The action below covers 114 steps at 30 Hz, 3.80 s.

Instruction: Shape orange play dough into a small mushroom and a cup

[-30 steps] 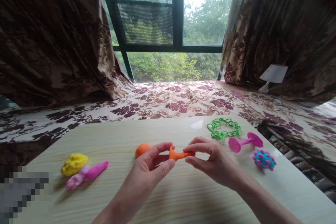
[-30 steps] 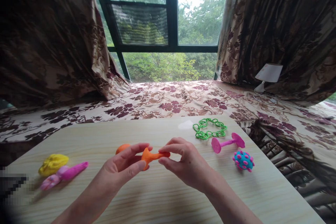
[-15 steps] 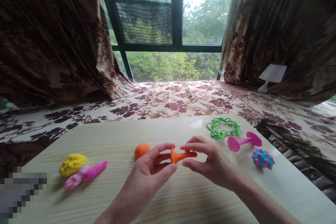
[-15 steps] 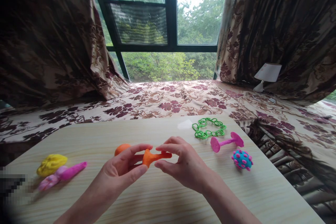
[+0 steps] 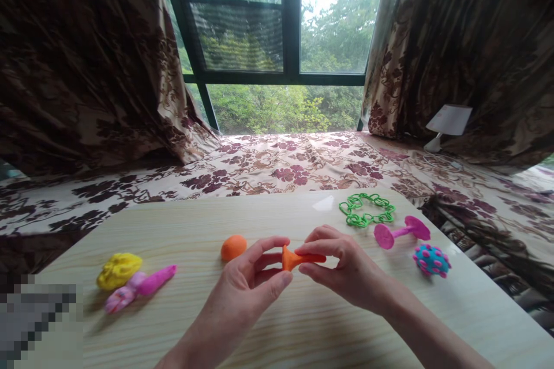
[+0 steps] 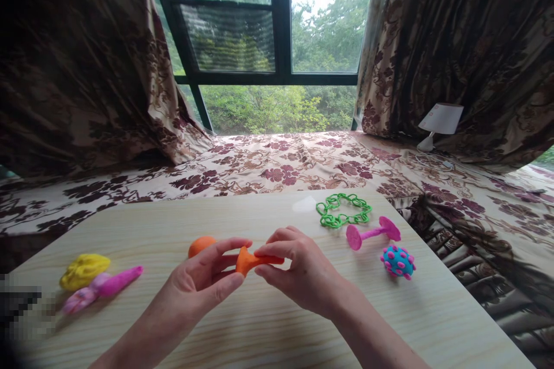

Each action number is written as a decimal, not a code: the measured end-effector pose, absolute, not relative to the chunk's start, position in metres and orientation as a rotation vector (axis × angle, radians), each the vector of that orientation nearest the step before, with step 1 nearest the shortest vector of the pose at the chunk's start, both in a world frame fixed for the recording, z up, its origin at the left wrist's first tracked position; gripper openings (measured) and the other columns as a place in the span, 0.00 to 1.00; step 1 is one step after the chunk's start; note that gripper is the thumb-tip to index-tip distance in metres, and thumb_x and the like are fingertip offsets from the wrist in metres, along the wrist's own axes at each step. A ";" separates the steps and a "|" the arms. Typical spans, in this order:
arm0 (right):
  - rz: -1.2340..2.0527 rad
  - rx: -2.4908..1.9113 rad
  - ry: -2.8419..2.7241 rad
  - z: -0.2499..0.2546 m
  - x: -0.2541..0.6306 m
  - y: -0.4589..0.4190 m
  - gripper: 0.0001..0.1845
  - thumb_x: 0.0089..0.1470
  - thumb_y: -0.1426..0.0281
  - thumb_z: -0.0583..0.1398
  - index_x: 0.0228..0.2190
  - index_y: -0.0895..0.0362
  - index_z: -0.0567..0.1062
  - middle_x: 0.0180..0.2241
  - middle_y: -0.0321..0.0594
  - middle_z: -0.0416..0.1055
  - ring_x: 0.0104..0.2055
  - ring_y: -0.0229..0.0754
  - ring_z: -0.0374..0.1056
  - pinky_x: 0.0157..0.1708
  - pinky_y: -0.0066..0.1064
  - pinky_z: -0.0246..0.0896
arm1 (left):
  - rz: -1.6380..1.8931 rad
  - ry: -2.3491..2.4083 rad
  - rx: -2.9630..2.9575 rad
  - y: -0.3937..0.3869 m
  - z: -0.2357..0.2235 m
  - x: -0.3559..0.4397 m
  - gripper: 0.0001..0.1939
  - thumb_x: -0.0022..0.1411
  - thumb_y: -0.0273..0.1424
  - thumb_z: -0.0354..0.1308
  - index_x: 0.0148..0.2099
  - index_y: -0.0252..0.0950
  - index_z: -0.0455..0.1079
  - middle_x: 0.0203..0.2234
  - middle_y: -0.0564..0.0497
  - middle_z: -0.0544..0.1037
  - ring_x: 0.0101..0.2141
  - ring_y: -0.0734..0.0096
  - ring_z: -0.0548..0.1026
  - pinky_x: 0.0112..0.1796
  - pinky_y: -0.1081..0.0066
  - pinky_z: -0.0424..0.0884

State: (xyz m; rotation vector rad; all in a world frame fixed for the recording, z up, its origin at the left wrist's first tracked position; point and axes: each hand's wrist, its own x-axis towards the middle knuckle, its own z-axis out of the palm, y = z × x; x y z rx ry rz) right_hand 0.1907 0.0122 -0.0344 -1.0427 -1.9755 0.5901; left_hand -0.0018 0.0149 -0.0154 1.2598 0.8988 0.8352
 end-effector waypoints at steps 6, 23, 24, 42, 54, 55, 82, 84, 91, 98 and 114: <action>0.534 -1.048 -1.978 -0.030 0.198 0.017 0.11 0.48 0.71 0.62 0.37 0.53 0.75 0.31 0.39 0.69 0.34 0.38 0.65 0.34 0.30 0.61 | 0.779 0.986 1.266 0.019 -0.012 -0.007 0.22 0.52 0.34 0.59 0.50 0.38 0.66 0.35 0.50 0.78 0.41 0.65 0.73 0.43 0.69 0.66; 0.431 -0.986 -2.068 -0.028 0.200 0.016 0.16 0.48 0.73 0.61 0.42 0.52 0.73 0.32 0.40 0.69 0.35 0.39 0.65 0.34 0.31 0.61 | 0.886 1.081 1.096 0.021 -0.021 0.000 0.21 0.49 0.40 0.59 0.44 0.36 0.70 0.31 0.47 0.78 0.33 0.63 0.75 0.38 0.62 0.71; 0.428 -0.989 -2.070 -0.028 0.200 0.016 0.17 0.48 0.73 0.61 0.43 0.52 0.72 0.32 0.40 0.69 0.35 0.39 0.64 0.35 0.31 0.61 | 0.883 1.083 1.087 0.021 -0.021 0.000 0.21 0.49 0.40 0.59 0.44 0.35 0.70 0.32 0.47 0.78 0.33 0.63 0.75 0.38 0.62 0.71; 0.428 -0.972 -2.102 -0.026 0.200 0.014 0.15 0.50 0.72 0.60 0.42 0.54 0.72 0.34 0.41 0.68 0.37 0.39 0.63 0.37 0.32 0.60 | 0.789 1.095 1.031 0.025 -0.025 -0.004 0.19 0.52 0.42 0.57 0.42 0.33 0.70 0.25 0.48 0.76 0.30 0.65 0.75 0.35 0.65 0.72; 0.446 -0.928 -2.105 -0.026 0.199 0.016 0.11 0.52 0.72 0.58 0.40 0.54 0.73 0.32 0.41 0.68 0.36 0.38 0.63 0.35 0.30 0.60 | 0.743 1.044 0.997 0.025 -0.023 -0.006 0.18 0.52 0.41 0.57 0.40 0.34 0.70 0.27 0.47 0.75 0.32 0.64 0.74 0.36 0.64 0.71; 0.446 -0.932 -2.104 -0.026 0.199 0.015 0.12 0.52 0.72 0.58 0.41 0.54 0.73 0.33 0.41 0.68 0.36 0.38 0.63 0.36 0.31 0.60 | 0.743 1.045 0.996 0.025 -0.023 -0.006 0.18 0.52 0.41 0.56 0.40 0.34 0.70 0.27 0.47 0.75 0.32 0.64 0.74 0.36 0.64 0.71; 0.748 -1.018 -1.930 -0.024 0.187 0.007 0.12 0.48 0.74 0.61 0.38 0.55 0.73 0.34 0.38 0.66 0.36 0.37 0.64 0.37 0.29 0.61 | 0.677 0.735 0.627 0.015 -0.031 -0.002 0.16 0.58 0.33 0.52 0.44 0.28 0.70 0.38 0.40 0.75 0.39 0.61 0.73 0.46 0.60 0.65; 0.760 -1.028 -1.944 -0.026 0.184 0.006 0.08 0.49 0.74 0.60 0.34 0.55 0.74 0.33 0.38 0.66 0.36 0.36 0.64 0.38 0.29 0.61 | 0.687 0.702 0.621 0.012 -0.030 0.000 0.15 0.58 0.31 0.52 0.45 0.28 0.69 0.40 0.41 0.74 0.40 0.63 0.72 0.48 0.61 0.64; 0.848 -1.092 -1.781 -0.030 0.185 0.010 0.10 0.51 0.70 0.58 0.38 0.56 0.73 0.35 0.38 0.68 0.36 0.37 0.65 0.35 0.27 0.62 | 0.719 0.692 0.716 0.011 -0.029 0.000 0.14 0.58 0.31 0.52 0.46 0.31 0.69 0.40 0.43 0.74 0.41 0.64 0.72 0.46 0.64 0.65; 1.006 -1.149 -1.698 -0.025 0.180 0.008 0.09 0.53 0.67 0.56 0.30 0.58 0.75 0.30 0.38 0.70 0.32 0.36 0.66 0.32 0.26 0.60 | 0.754 0.738 0.769 0.012 -0.032 0.000 0.13 0.57 0.31 0.55 0.44 0.34 0.71 0.38 0.44 0.76 0.42 0.63 0.72 0.46 0.63 0.66; 1.277 -0.998 -1.463 -0.024 0.173 0.004 0.12 0.51 0.65 0.58 0.26 0.61 0.74 0.28 0.37 0.70 0.30 0.36 0.68 0.31 0.26 0.62 | 0.794 0.868 1.060 0.009 -0.029 0.000 0.13 0.56 0.34 0.55 0.43 0.36 0.73 0.36 0.46 0.78 0.40 0.65 0.71 0.41 0.69 0.65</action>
